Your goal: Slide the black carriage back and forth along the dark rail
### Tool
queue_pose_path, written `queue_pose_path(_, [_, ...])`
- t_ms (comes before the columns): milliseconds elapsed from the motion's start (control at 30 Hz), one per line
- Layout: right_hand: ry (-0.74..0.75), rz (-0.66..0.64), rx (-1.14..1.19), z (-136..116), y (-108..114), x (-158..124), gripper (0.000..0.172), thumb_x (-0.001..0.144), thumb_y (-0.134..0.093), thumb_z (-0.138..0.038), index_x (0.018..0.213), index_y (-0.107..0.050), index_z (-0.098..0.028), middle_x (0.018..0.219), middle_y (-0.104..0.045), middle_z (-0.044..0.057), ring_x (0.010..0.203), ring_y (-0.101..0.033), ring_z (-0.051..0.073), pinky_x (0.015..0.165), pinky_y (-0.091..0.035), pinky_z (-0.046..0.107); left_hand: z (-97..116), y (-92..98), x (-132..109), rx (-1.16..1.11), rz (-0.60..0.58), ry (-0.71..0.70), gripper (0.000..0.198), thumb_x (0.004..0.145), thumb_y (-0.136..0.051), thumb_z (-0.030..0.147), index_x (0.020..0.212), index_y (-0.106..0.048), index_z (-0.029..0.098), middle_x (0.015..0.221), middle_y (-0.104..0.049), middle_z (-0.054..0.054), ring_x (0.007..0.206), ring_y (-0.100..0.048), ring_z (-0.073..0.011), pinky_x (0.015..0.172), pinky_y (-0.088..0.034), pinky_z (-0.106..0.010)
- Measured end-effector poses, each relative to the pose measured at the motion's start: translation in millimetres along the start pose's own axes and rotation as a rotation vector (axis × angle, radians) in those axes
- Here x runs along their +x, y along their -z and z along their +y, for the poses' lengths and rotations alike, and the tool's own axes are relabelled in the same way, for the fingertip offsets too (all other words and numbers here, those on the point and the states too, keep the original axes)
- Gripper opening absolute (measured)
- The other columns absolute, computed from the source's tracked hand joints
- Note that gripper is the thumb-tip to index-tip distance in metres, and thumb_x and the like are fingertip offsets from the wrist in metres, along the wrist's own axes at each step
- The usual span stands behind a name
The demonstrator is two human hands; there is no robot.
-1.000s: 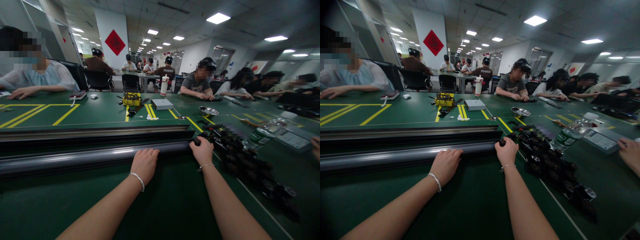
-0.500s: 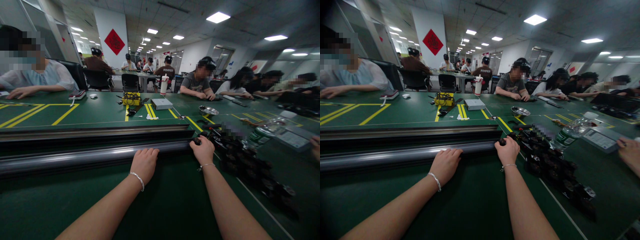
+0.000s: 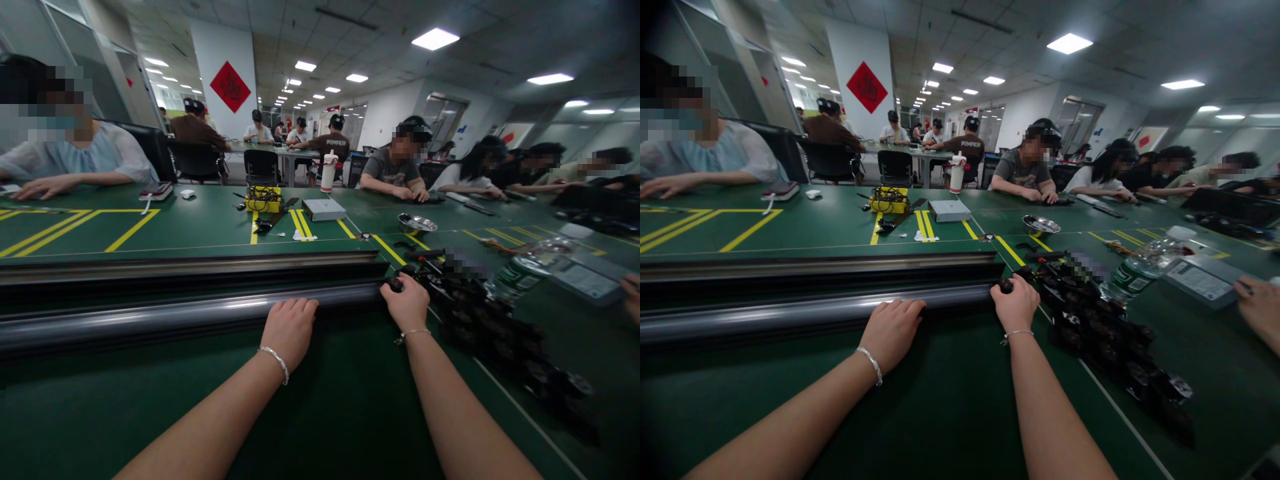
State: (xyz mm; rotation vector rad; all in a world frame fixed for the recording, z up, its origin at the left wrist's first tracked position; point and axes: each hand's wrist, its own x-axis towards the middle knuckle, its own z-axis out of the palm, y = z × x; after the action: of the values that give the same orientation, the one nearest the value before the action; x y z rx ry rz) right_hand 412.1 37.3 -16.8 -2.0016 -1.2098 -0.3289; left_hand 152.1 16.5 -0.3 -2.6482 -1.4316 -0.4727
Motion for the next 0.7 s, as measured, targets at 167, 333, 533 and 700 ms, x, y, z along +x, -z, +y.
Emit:
queue_pose_path(167, [0.001,-0.014,0.003,-2.3,2.7,-0.5,0.024,0.063,-0.050,-0.037,0.072,-0.061,-0.017,0.104,-0.062,0.009,0.093,-0.054,0.024,0.088,-0.034,0.038,1.1,2.1,-0.6,0.010,-0.006,-0.001,0.022,0.085,-0.040,0.022,0.104,-0.051,0.024,0.092,-0.061,-0.004,0.085,-0.053,-0.0192,0.074,-0.034,-0.034])
queue_pose_path(333, [0.001,-0.006,0.012,-2.8,2.8,-1.2,0.024,0.063,-0.050,-0.037,0.072,-0.061,-0.017,0.103,-0.062,0.009,0.095,-0.054,0.025,0.089,-0.033,0.038,1.8,3.5,-0.2,0.005,-0.023,0.007,0.023,0.085,-0.040,0.022,0.106,-0.051,0.023,0.094,-0.061,-0.004,0.086,-0.053,-0.0189,0.074,-0.034,-0.033])
queue_pose_path(533, [0.005,-0.022,0.017,-0.8,2.6,0.8,0.023,0.062,-0.051,-0.036,0.070,-0.061,-0.018,0.101,-0.063,0.008,0.093,-0.054,0.025,0.088,-0.035,0.037,0.9,1.3,-0.4,0.009,0.013,-0.010,0.021,0.085,-0.041,0.022,0.104,-0.051,0.023,0.091,-0.062,-0.003,0.084,-0.053,-0.0192,0.073,-0.035,-0.033])
queue_pose_path(700, [-0.008,-0.008,0.015,-1.7,3.0,0.3,0.025,0.062,-0.050,-0.035,0.075,-0.062,-0.017,0.101,-0.063,0.008,0.094,-0.054,0.025,0.089,-0.035,0.036,1.2,0.6,-0.7,0.006,0.019,-0.003,0.021,0.085,-0.042,0.022,0.103,-0.051,0.024,0.091,-0.062,-0.003,0.084,-0.053,-0.0194,0.073,-0.034,-0.033])
